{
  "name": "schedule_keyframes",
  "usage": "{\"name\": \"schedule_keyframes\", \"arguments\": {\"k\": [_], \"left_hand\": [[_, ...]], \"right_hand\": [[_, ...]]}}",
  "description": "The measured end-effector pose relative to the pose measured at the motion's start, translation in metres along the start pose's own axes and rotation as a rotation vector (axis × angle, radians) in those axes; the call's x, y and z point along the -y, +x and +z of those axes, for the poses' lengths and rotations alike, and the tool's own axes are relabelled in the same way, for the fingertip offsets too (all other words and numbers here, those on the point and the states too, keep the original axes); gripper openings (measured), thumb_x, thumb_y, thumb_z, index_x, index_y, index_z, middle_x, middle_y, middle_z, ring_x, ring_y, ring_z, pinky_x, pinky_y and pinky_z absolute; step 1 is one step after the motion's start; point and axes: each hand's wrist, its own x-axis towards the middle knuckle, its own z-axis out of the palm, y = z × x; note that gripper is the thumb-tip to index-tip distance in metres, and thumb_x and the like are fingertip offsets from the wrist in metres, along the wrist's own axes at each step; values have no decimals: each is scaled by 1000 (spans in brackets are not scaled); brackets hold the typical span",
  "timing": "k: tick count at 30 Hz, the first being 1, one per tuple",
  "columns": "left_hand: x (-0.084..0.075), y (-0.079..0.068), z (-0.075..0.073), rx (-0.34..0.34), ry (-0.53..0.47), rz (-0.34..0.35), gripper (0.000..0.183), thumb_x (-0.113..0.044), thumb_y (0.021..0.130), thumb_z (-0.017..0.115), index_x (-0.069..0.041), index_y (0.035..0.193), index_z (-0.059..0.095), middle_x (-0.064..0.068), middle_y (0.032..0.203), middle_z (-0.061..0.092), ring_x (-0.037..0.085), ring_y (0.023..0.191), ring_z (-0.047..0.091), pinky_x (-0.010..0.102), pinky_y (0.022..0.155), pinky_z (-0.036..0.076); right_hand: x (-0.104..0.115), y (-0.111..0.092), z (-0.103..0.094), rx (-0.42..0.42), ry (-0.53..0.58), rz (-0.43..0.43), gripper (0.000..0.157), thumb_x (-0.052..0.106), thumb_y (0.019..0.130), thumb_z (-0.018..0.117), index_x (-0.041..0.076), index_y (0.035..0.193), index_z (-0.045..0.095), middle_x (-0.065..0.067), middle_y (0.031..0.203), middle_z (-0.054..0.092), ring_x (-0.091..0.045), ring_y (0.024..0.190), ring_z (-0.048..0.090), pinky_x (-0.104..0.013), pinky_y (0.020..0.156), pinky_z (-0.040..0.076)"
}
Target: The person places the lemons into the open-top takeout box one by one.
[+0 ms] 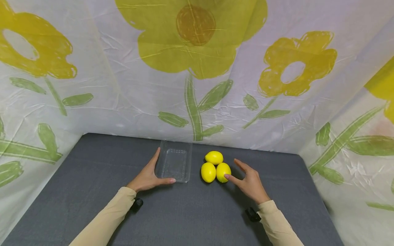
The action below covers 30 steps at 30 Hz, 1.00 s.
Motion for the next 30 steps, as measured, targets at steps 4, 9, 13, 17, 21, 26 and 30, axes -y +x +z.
{"name": "schedule_keyframes", "arguments": {"k": [4,9,13,17,21,26,30], "left_hand": [[0,0,0,-1,2,1,137,-55,73,88,-18,164,-7,14,169,-2,44,152,10,69,114,24],[0,0,0,-2,9,-1,137,-55,73,88,-17,164,-7,14,169,-2,44,152,10,69,113,24],[1,0,1,-2,16,-10,138,-56,73,88,-18,164,-7,15,169,-1,44,152,11,69,113,25],[1,1,1,-1,23,-10,138,-56,72,88,-18,164,-8,15,169,-1,44,152,11,69,113,24],[0,1,1,0,24,-6,138,-56,73,88,-17,164,-7,15,169,-1,44,152,10,69,113,24],[-1,0,0,-1,22,-6,138,-55,72,88,-16,164,-7,16,169,-1,45,152,10,69,114,24],[-2,0,0,-3,18,-7,139,-55,72,89,-16,164,-6,16,169,-1,45,152,10,69,114,23]], "right_hand": [[3,3,3,21,11,-1,80,34,83,86,-3,145,52,-22,145,54,-40,132,53,-57,105,45],[3,8,10,52,3,15,79,31,80,89,-4,142,54,-22,142,56,-40,130,55,-55,104,46],[0,11,14,77,-18,33,85,36,77,91,-3,143,54,-22,141,57,-40,128,56,-55,103,48],[-3,12,17,91,-25,46,88,38,74,93,-2,143,55,-21,141,58,-39,127,57,-55,102,48],[-5,13,19,85,-35,46,83,35,74,93,-1,140,58,-20,139,60,-38,127,56,-56,101,48],[-8,11,22,56,-29,44,79,32,74,93,0,138,60,-18,134,63,-35,120,61,-54,97,51],[-8,9,20,28,-20,51,77,29,73,94,0,137,61,-16,129,66,-32,112,65,-51,94,53]]}}
